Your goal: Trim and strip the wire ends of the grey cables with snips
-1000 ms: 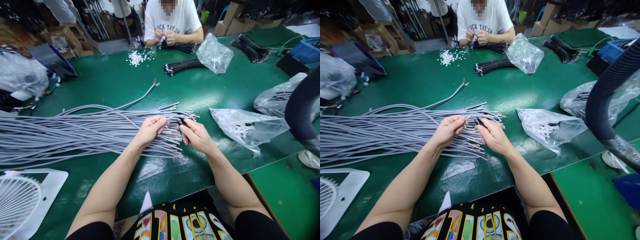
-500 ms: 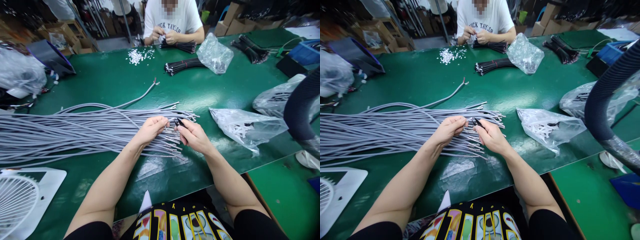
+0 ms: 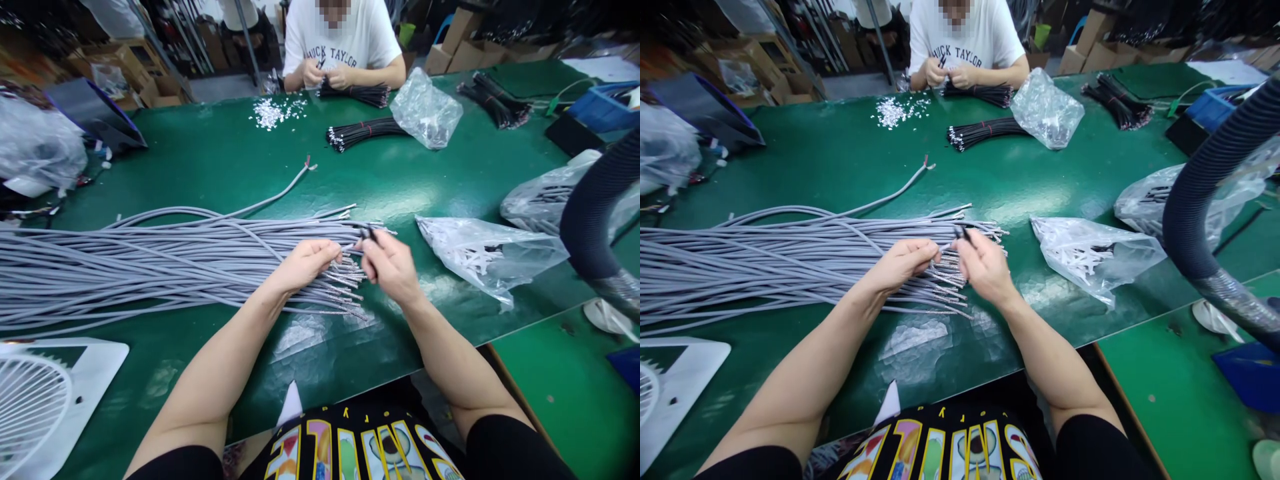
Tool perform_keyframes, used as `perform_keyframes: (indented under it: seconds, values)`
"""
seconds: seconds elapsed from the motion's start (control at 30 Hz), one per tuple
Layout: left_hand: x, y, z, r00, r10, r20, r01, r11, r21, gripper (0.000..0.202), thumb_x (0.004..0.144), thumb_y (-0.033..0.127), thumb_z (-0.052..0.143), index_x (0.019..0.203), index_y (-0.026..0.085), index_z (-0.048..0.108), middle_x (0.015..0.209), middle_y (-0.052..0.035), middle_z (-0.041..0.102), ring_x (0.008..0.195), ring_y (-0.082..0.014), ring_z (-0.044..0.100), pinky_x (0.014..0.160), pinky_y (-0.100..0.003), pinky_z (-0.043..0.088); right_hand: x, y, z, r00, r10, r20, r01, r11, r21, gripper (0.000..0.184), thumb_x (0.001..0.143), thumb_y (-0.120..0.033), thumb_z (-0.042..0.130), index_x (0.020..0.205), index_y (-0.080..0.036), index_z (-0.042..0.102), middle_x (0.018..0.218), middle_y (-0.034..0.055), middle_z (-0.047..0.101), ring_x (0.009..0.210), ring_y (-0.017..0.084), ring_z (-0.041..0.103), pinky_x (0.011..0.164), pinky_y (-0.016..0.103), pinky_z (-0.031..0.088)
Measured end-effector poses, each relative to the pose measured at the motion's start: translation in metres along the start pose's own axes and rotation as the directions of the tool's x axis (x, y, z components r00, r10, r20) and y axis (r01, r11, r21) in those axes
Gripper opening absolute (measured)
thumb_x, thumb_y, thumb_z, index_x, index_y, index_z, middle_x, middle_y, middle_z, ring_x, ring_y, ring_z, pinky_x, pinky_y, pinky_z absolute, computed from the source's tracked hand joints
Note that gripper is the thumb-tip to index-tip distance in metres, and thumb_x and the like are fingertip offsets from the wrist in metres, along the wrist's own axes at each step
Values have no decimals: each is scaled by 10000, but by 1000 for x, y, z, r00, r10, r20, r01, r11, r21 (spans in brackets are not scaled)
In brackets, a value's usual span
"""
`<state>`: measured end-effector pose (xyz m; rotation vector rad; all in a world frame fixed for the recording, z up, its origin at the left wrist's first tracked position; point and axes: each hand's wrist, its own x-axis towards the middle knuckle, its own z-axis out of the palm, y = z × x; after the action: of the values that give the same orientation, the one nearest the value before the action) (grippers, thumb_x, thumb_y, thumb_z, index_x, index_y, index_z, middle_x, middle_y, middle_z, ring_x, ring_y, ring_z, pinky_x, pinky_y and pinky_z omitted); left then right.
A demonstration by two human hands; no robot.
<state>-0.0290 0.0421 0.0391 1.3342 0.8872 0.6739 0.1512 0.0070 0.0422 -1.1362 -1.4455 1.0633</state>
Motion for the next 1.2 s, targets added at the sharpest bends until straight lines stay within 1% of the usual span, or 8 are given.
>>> perform_keyframes:
  seconds: [0.1,0.17,0.27,0.37,0.83,1.03,1.13,1.2]
  values:
    - [1,-2,2,1000,-4,9,4,999,43,460,792,576,581,687,128,574,458,73,300,432,-52,205,443,-228,112,3,1,-12,988,3,-157,9,997,74,221,933,-388,449,883,-192,538,440,-91,425,348,62,355,385,205,271]
    - [1,-1,2,1000,2,-20,-2,1000,10,455,780,578,591,685,133,564,447,81,278,424,-52,189,440,-228,103,4,-1,-16,996,6,-91,-3,999,33,202,927,-361,459,863,-190,545,433,-86,441,349,62,363,392,206,283]
    - [1,3,1,997,7,-80,-12,998,-56,448,753,578,616,677,142,545,431,93,252,407,-48,159,432,-229,86,3,-6,-14,992,35,124,-24,995,-93,201,918,-313,466,781,-187,540,424,-77,456,369,64,388,424,210,319]
    - [0,7,1,995,5,-98,-14,996,-86,443,739,574,632,673,146,539,423,94,261,397,-45,157,427,-230,80,2,-9,-8,974,53,220,-19,988,-153,218,919,-279,451,732,-188,520,428,-75,458,392,66,410,453,212,344]
    - [0,6,1,996,0,-87,-9,995,-96,431,746,559,635,675,143,548,416,96,260,398,-46,157,426,-225,88,2,-9,-5,969,48,241,0,981,-195,211,914,-261,442,726,-189,505,419,-77,459,395,71,411,473,221,344]
    - [0,1,1,998,19,-60,-21,999,-32,425,773,557,590,682,143,556,434,90,266,417,-56,175,444,-227,121,3,0,0,982,60,179,-38,991,-126,219,916,-306,461,745,-185,524,419,-74,456,370,66,396,425,209,320]
    - [0,-2,5,1000,24,0,-24,993,117,434,792,546,557,679,129,593,469,64,332,455,-67,242,468,-225,174,8,7,-9,998,69,1,-69,998,5,211,913,-347,476,784,-188,527,419,-87,432,334,60,355,375,203,275]
    - [0,-2,7,999,18,28,-23,977,210,439,797,539,541,675,123,610,494,50,374,482,-75,274,485,-225,203,11,10,-17,989,33,-144,-27,999,44,210,922,-364,461,829,-192,538,434,-91,428,337,63,358,376,200,283]
